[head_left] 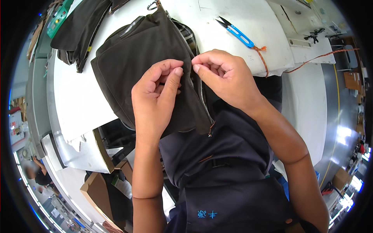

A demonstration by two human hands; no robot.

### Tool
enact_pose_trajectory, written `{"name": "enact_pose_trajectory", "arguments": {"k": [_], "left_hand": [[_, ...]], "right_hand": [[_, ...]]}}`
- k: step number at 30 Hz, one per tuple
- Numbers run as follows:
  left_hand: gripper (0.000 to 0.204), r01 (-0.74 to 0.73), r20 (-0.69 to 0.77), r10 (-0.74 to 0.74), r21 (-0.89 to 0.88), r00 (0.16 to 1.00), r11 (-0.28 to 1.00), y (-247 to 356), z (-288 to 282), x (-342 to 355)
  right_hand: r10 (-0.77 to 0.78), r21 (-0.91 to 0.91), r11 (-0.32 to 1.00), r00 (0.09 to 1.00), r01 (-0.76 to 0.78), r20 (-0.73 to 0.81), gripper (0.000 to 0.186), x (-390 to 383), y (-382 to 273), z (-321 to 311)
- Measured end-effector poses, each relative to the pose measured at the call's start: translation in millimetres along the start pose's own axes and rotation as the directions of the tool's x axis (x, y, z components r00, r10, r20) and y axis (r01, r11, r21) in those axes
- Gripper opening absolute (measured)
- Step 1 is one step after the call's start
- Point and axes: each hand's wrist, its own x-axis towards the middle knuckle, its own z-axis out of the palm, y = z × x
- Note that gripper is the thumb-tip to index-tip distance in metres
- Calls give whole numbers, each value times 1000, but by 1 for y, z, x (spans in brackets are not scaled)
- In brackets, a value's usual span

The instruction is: The recorder is trimming threads and sewing a brown fabric bag using small clippers and an industrial sewing machine.

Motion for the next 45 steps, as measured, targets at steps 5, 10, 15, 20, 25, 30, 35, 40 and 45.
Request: {"name": "enact_pose_trajectory", "arguments": {"k": [5,10,15,20,25,30,35,40,45], "left_hand": [[16,12,1,-13,136,1000,991,7,3,6],[17,66,13,-69,170,998,983,17,5,10],[17,137,48,-149,187,988,973,22,4,17],[17,154,67,-164,129,984,980,16,2,19],[18,147,69,-154,101,986,984,16,2,15],[17,38,0,-40,252,999,967,24,11,4],[13,-10,-2,12,407,1000,913,30,13,3],[9,-111,27,115,551,993,827,37,13,8],[7,-237,178,158,681,971,693,43,10,19]], "right_hand": [[44,59,997,997,-48,56,18,4,-7,-5],[83,118,989,994,-92,72,20,4,-6,-3],[95,137,985,994,-103,63,20,0,-5,-3],[95,129,986,993,-103,70,21,0,-4,-3],[112,111,987,992,-117,50,23,-4,-8,-2],[71,-10,997,997,-71,18,23,-19,-17,4],[3,29,1000,999,-2,-50,20,-20,-13,9],[-122,-77,990,990,116,-70,17,-20,-9,11],[-175,-134,978,981,163,-85,17,-19,-4,11]]}}
